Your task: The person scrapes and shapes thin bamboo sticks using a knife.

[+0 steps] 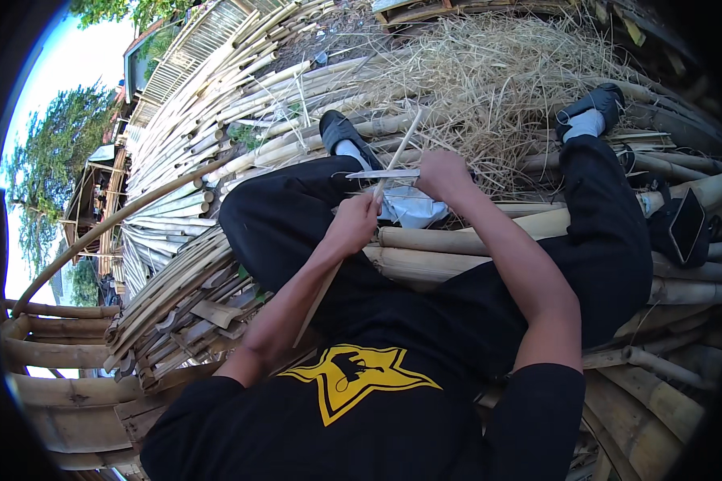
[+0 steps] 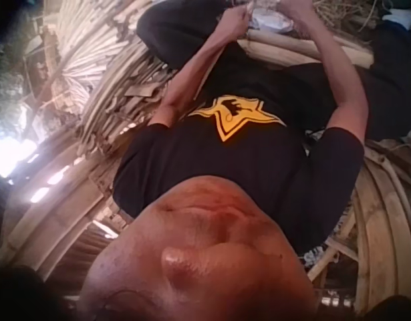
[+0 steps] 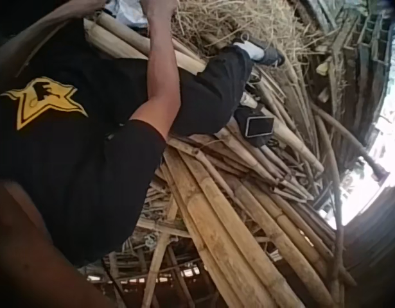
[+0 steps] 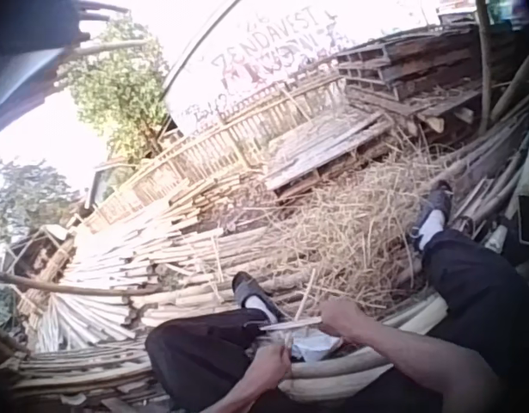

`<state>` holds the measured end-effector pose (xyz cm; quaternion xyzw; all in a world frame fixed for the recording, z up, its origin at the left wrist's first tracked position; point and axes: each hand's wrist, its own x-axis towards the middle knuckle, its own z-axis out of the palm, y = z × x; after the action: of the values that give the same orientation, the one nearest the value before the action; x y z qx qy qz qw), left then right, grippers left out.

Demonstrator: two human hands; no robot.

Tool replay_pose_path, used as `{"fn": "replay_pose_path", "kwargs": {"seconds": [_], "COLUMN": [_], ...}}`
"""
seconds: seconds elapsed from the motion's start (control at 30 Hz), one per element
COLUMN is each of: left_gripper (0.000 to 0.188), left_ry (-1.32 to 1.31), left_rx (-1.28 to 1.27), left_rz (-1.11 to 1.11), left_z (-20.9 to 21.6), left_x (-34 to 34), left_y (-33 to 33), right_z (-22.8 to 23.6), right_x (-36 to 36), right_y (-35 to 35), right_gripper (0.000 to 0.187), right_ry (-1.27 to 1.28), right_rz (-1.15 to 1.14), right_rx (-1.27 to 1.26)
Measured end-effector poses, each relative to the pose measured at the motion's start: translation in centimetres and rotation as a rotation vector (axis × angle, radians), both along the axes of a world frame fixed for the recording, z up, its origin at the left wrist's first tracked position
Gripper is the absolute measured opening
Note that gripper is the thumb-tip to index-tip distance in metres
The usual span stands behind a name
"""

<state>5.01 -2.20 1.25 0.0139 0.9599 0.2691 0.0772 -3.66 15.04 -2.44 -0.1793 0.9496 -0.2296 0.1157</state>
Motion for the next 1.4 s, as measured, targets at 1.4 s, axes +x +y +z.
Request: {"fn": "replay_pose_path", "kwargs": {"seconds": [1.4], "left_gripper": [0.028], "left_ry": [-0.741], "left_rx": [0.944], "left_rz": [0.338], "left_z": [4.4], "left_x": [5.8], "left_y": [-1.8], "right_z": [-5.8], "right_x": [-8.3], "right_y": [5.9], "right_gripper": [0.026], "right_ry": [-0.078], "right_rz": [-0.365], "right_rx": [0.122]}}
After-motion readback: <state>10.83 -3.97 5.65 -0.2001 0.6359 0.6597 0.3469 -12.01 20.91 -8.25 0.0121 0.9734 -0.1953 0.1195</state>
